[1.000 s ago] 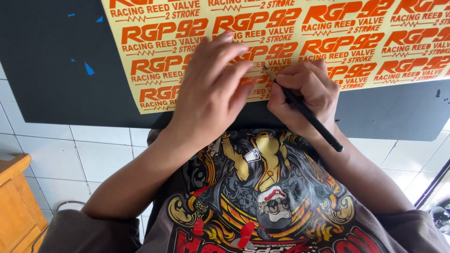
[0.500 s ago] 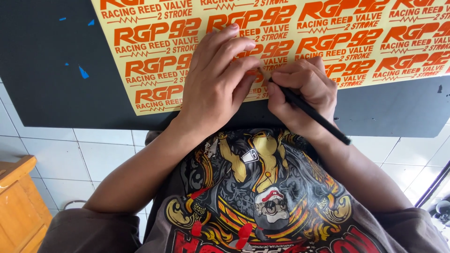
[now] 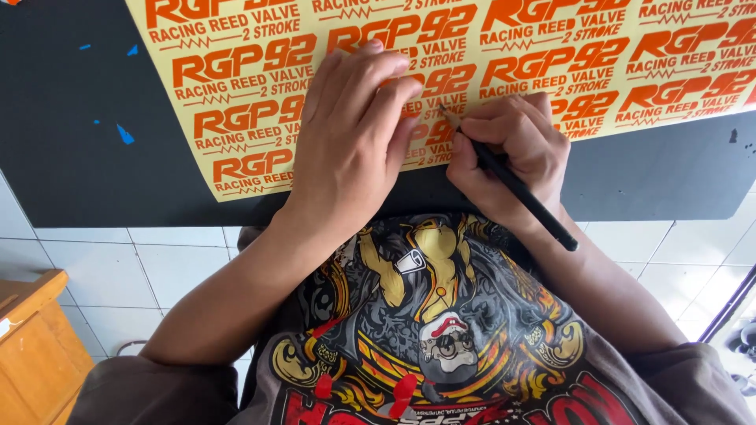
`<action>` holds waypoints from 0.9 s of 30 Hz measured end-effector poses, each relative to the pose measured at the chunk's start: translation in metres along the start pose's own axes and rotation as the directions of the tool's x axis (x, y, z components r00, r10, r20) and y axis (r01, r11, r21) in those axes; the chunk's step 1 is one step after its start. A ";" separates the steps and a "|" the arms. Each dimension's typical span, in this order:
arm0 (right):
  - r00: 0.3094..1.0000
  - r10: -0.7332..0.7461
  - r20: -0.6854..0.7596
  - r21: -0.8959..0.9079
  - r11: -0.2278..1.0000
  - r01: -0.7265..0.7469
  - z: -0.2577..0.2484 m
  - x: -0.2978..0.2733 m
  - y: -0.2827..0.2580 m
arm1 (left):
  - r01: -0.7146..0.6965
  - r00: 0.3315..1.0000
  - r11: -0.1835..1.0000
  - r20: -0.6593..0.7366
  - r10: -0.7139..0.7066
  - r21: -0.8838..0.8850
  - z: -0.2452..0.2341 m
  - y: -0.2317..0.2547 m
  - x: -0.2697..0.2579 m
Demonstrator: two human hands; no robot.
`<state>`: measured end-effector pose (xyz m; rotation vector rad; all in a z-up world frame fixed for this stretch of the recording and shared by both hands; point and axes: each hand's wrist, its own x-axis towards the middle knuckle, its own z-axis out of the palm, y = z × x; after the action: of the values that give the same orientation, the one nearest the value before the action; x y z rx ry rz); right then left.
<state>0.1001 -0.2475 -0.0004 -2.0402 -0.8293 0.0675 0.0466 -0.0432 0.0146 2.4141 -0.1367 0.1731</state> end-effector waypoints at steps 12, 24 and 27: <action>1.000 0.031 -0.006 0.075 0.997 -0.030 0.000 0.000 -0.004 | -0.099 0.993 0.993 -0.078 0.094 -0.071 0.019 -0.007 0.003; 0.998 -0.067 0.016 -0.006 0.998 0.067 -0.001 -0.003 0.004 | -0.138 0.989 0.986 -0.059 0.132 -0.093 0.013 -0.008 0.003; 0.998 -0.065 0.023 -0.008 0.998 0.065 -0.001 -0.001 0.002 | -0.121 0.992 0.990 -0.029 0.119 -0.072 0.012 -0.006 0.002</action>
<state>0.1004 -0.2497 -0.0018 -2.0221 -0.9112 0.0505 0.0506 -0.0465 0.0020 2.3302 -0.2729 0.2478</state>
